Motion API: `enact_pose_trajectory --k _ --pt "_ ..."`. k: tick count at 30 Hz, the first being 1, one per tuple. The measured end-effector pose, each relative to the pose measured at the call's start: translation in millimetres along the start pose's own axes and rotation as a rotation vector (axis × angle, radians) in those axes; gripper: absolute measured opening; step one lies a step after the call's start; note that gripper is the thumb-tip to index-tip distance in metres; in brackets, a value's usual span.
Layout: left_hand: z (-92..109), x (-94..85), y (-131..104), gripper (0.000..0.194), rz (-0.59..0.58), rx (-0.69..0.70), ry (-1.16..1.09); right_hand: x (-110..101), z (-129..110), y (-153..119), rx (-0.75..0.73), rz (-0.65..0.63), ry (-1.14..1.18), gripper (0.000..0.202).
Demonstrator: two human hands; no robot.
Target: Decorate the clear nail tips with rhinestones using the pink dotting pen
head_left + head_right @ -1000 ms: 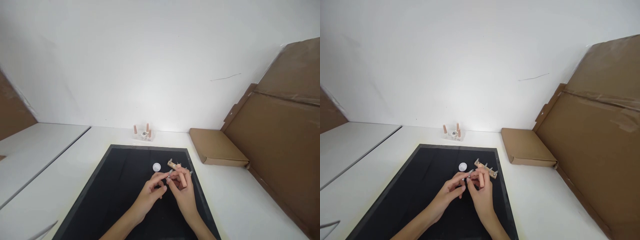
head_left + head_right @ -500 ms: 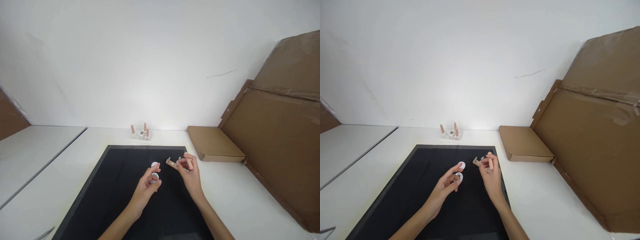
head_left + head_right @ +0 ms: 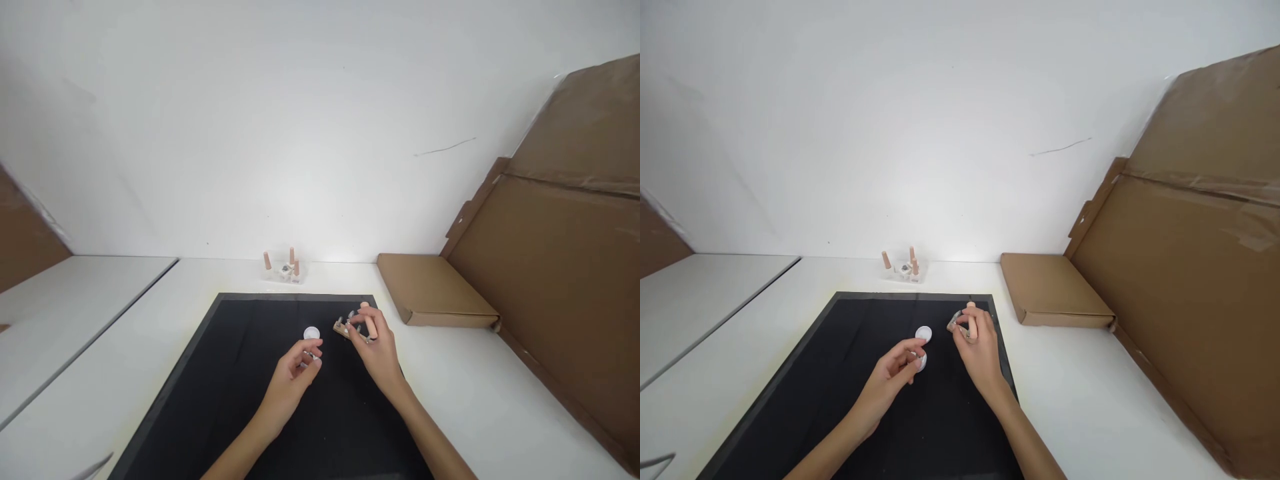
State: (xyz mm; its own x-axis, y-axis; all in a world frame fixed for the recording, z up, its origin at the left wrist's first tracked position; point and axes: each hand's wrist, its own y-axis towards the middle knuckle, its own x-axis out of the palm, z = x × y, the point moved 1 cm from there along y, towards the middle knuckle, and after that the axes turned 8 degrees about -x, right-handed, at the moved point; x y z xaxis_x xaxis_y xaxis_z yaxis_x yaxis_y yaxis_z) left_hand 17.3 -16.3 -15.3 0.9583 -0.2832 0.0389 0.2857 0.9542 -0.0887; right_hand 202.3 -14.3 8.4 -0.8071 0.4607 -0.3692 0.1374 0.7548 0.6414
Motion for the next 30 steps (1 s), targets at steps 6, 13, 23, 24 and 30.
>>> enact_pose_trajectory --k 6,13,23,24,30 --pt "3.1 8.4 6.8 0.021 0.133 0.129 0.160 -7.5 -6.7 1.3 -0.152 -0.004 -0.059 0.008" --pt "29.7 58.6 19.2 0.016 0.242 0.162 0.129 -17.9 -3.0 3.4 -0.289 -0.001 -0.122 0.009" --pt "23.8 87.1 39.8 0.016 0.263 0.100 0.055 -38.6 19.7 6.6 -0.312 -0.015 -0.193 0.005" --pt "22.8 89.2 42.4 0.015 0.250 0.102 0.039 -39.6 20.3 7.0 -0.317 -0.019 -0.198 0.005" --pt "18.7 99.4 50.3 0.013 0.247 0.073 0.007 -45.3 20.5 10.4 -0.351 -0.045 -0.237 0.008"
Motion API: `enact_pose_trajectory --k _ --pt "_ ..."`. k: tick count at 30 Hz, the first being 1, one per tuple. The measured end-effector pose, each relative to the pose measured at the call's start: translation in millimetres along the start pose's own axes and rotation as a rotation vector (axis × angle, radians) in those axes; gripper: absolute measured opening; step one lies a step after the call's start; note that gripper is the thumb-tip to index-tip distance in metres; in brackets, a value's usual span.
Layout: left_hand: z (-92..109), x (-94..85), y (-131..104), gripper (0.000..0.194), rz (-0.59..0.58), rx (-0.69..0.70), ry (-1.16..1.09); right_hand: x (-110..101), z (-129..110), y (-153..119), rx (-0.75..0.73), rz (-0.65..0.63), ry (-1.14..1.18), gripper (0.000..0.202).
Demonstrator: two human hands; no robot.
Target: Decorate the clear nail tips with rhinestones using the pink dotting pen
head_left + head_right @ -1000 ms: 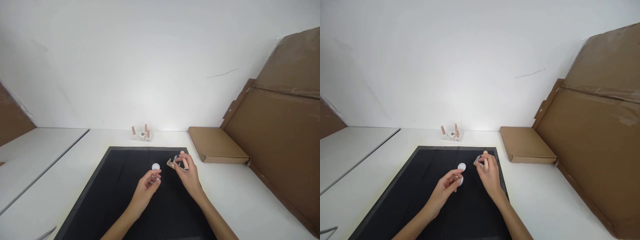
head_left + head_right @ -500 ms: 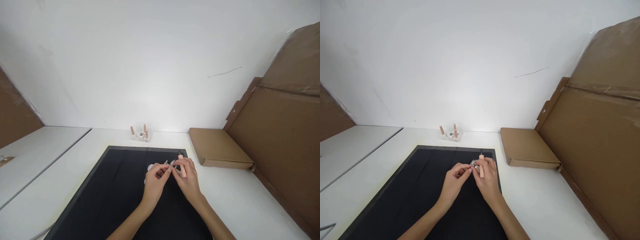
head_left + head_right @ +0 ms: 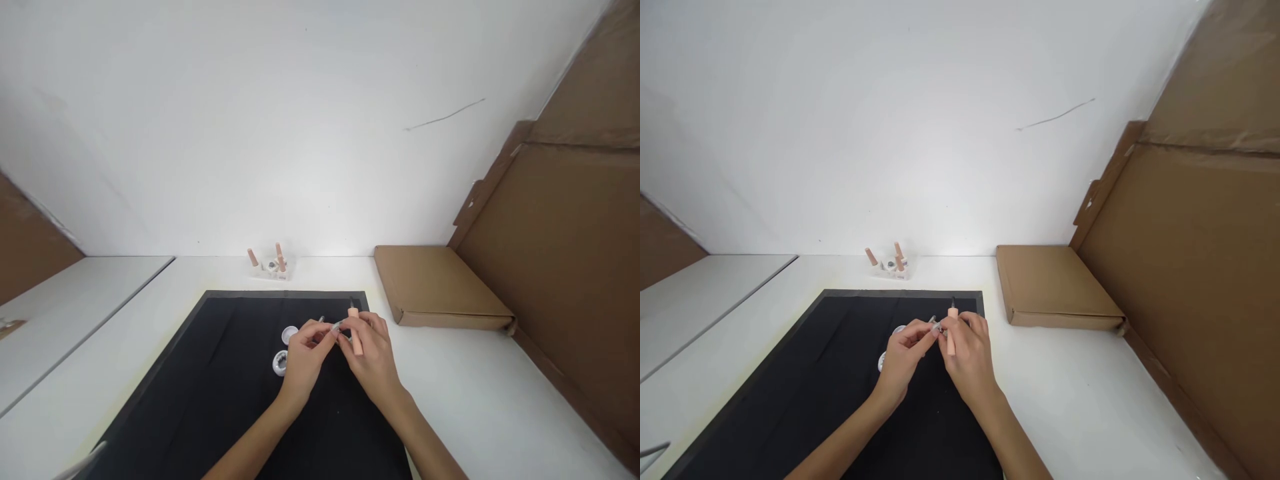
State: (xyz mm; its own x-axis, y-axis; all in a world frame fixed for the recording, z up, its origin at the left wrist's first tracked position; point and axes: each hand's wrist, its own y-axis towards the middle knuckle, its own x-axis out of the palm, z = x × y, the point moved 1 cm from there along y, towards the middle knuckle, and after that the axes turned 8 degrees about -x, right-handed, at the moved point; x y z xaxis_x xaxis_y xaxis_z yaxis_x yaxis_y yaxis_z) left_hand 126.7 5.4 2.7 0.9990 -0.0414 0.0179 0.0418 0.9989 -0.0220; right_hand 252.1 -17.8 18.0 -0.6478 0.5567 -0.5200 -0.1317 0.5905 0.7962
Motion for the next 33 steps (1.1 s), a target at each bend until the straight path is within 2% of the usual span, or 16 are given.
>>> enact_pose_trajectory --k 7,12,16,20,26,29,33 --pt "1.9 4.1 2.0 0.010 0.004 0.056 0.023 -2.4 4.5 -0.6 -0.008 -0.029 -0.001 0.011" --pt "5.0 3.1 0.0 0.011 -0.010 0.086 0.025 -3.9 2.2 -0.5 0.016 -0.017 0.084 0.013" --pt "2.7 1.3 -1.6 0.010 0.015 0.123 0.007 -5.4 2.8 1.1 0.085 -0.030 0.158 0.009" --pt "-4.8 -0.7 0.8 0.010 0.066 0.179 0.059 -8.0 10.7 2.1 0.185 -0.071 0.227 0.016" --pt "-13.1 -5.0 7.8 0.011 0.187 0.274 0.278 -7.9 28.5 -1.3 0.365 -0.063 0.354 0.021" --pt "-15.5 -4.7 9.5 0.014 0.214 0.353 0.492 -5.5 38.3 -3.7 0.464 -0.112 0.333 0.019" --pt "-20.2 -1.2 11.4 0.019 0.229 0.458 0.794 -1.4 52.7 -7.8 0.519 -0.144 0.318 0.021"
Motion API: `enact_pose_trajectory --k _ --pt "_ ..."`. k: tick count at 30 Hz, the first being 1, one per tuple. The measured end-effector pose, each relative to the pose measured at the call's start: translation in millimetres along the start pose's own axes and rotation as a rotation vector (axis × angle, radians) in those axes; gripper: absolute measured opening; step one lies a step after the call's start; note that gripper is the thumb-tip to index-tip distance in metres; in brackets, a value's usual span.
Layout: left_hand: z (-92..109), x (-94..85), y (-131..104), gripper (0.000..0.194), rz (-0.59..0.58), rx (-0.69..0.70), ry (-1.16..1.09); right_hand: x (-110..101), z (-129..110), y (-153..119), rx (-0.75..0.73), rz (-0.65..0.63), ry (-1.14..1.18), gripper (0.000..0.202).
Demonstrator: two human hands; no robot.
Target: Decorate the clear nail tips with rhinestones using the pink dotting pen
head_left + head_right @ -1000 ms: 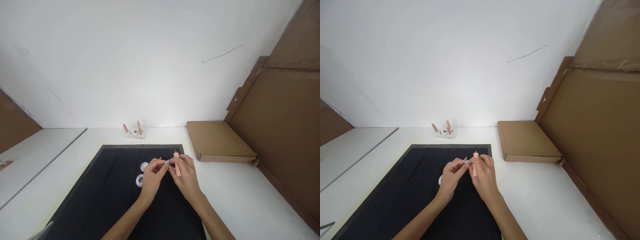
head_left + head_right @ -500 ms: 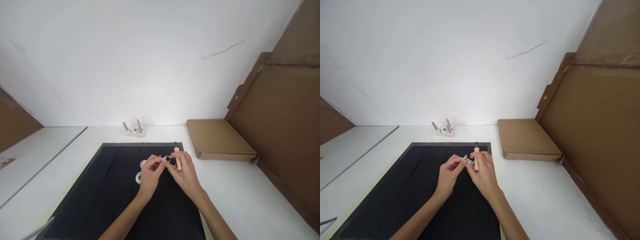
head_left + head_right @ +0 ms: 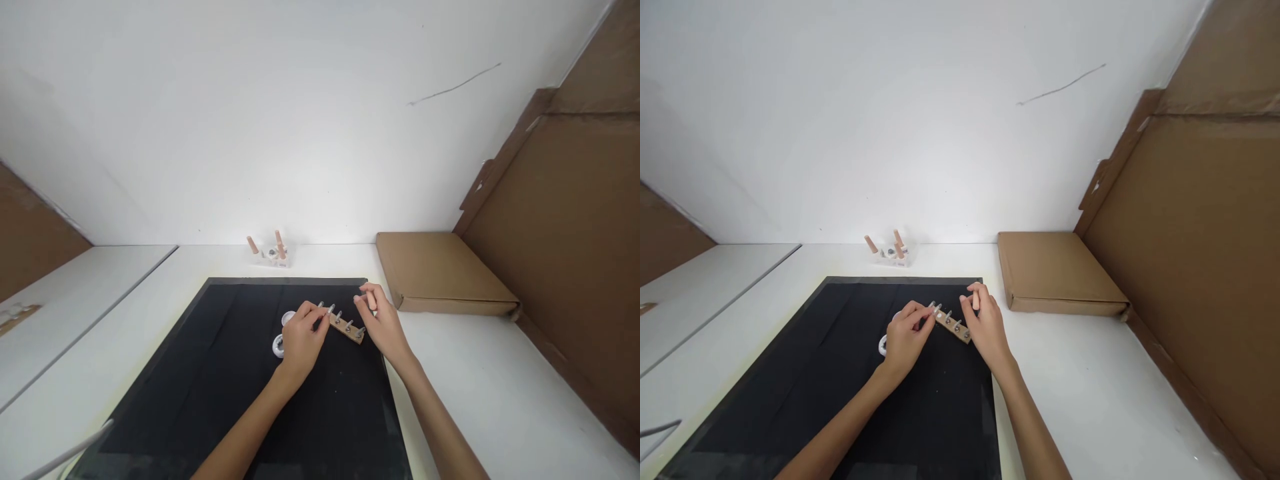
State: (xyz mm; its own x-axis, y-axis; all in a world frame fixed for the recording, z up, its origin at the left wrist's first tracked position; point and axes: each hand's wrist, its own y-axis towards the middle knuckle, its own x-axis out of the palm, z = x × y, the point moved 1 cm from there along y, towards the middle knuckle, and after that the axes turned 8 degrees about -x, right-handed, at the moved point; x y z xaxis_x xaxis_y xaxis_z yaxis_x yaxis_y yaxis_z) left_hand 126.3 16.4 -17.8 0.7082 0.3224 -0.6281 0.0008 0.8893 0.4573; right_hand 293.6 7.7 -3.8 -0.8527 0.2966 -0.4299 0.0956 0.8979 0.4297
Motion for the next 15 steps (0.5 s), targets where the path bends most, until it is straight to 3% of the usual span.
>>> enact_pose_trajectory --k 7,15 --pt "-2.2 5.7 2.7 0.014 0.052 0.058 0.120 1.2 10.6 1.5 0.046 -0.002 0.010 0.023" --pt "-7.0 10.5 4.6 0.010 0.087 -0.011 0.153 2.3 9.8 0.6 0.041 -0.010 0.017 0.024"
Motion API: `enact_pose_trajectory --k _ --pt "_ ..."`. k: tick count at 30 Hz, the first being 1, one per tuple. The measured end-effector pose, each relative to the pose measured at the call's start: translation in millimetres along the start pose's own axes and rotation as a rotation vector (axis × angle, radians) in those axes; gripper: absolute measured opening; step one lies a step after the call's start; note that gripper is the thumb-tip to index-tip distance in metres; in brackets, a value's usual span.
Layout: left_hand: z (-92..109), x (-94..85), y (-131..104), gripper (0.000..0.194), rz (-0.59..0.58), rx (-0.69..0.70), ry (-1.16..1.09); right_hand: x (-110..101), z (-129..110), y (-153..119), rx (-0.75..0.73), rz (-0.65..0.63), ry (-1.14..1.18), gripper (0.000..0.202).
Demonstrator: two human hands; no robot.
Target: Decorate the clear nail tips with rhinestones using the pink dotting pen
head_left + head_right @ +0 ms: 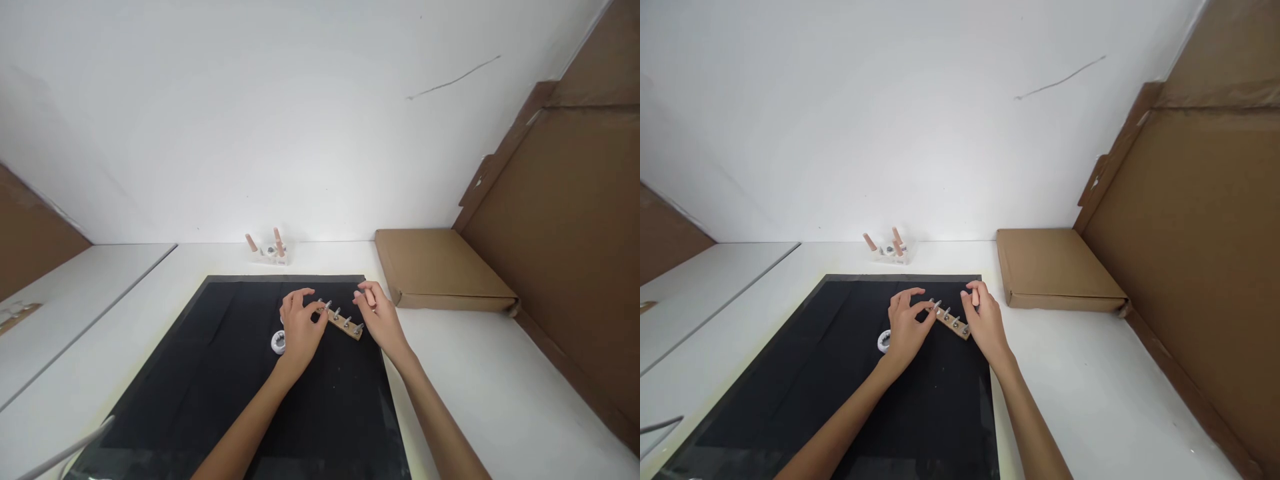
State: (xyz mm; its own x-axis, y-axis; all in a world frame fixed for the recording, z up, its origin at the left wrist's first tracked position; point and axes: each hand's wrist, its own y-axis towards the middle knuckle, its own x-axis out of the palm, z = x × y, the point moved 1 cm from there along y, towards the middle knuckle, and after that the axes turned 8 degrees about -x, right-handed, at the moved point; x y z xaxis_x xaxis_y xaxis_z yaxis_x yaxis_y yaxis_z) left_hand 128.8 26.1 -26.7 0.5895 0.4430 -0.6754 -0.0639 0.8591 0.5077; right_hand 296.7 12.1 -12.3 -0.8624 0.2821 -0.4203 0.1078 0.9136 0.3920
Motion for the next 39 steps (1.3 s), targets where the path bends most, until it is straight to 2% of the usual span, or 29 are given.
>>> enact_pose_trajectory --k 28,39 --pt "-3.9 3.6 -1.3 0.015 -0.059 0.048 0.060 1.3 -1.7 -1.7 -0.013 -0.033 0.005 0.024" --pt "-1.6 -12.2 -6.5 0.018 -0.044 0.089 0.002 -2.6 -0.4 0.2 0.002 -0.041 -0.021 0.017"
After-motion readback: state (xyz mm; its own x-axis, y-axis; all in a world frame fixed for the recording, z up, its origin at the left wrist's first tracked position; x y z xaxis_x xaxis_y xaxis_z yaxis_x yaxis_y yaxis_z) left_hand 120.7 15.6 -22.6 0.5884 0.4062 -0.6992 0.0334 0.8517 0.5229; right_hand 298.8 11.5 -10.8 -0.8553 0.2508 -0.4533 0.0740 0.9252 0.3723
